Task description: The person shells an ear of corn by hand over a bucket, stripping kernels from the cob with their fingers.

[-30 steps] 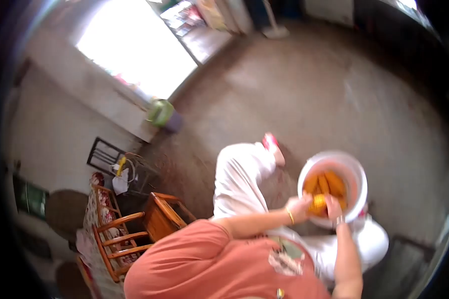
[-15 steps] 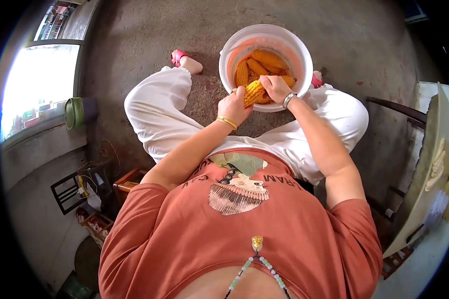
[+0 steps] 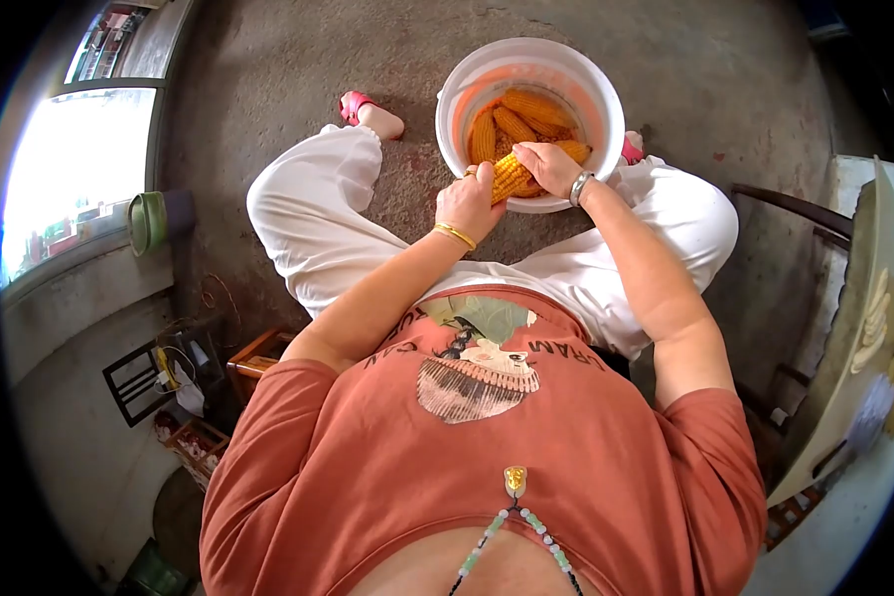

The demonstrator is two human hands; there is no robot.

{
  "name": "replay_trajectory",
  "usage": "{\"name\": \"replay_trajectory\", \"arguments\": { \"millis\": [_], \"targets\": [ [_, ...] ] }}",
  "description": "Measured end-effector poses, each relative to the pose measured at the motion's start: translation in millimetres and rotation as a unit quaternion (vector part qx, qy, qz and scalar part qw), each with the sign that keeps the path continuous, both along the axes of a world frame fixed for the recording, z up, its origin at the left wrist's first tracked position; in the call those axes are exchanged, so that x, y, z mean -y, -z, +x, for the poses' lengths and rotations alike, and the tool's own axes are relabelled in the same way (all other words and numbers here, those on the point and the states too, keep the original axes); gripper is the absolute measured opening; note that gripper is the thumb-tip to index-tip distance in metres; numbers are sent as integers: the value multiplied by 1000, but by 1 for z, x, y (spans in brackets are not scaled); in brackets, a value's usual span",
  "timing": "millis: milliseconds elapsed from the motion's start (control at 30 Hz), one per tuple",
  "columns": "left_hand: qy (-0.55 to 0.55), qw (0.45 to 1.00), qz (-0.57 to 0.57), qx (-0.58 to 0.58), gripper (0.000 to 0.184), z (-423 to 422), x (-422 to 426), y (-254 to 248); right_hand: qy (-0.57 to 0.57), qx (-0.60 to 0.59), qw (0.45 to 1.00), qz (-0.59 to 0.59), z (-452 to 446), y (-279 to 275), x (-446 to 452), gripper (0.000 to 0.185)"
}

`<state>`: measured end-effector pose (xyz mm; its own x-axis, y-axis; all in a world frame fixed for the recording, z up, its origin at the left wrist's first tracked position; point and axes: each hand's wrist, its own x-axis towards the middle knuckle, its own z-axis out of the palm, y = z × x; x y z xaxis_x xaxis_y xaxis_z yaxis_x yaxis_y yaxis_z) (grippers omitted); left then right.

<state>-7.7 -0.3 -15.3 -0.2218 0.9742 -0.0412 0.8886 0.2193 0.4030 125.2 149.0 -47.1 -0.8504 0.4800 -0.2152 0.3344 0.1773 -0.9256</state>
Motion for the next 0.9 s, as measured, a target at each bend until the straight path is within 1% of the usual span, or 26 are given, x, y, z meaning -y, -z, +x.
{"name": "replay_trajectory", "arguments": {
  "millis": [167,267,367,400,500,600,700,800,900],
  "targets": [
    [6,1000,-6,-15,50,2,-1,-1,17,23,998,64,-1,-4,1,42],
    [11,1000,0,-18,53,2,0,-2,68,-12,994,87,0,8,2,44],
    [13,1000,8,-27,54,2,-1,-1,87,-10,994,71,2,8,2,48],
    [12,999,11,-31,54,2,-1,-2,76,24,996,41,2,3,0,49],
    [22,999,20,-26,54,4,0,-8,48,54,994,-78,4,-7,-4,52],
    [28,999,28,-15,52,7,0,-15,-15,66,994,-89,2,-5,-6,54],
    [23,999,23,-18,50,7,0,-9,12,-18,1000,-5,0,12,-2,52],
    [20,1000,14,-14,48,7,0,-11,21,-18,1000,-3,2,15,-4,51],
    [26,999,12,-18,47,7,-1,-12,-19,16,1000,-3,4,11,-10,49]
  ]
}}
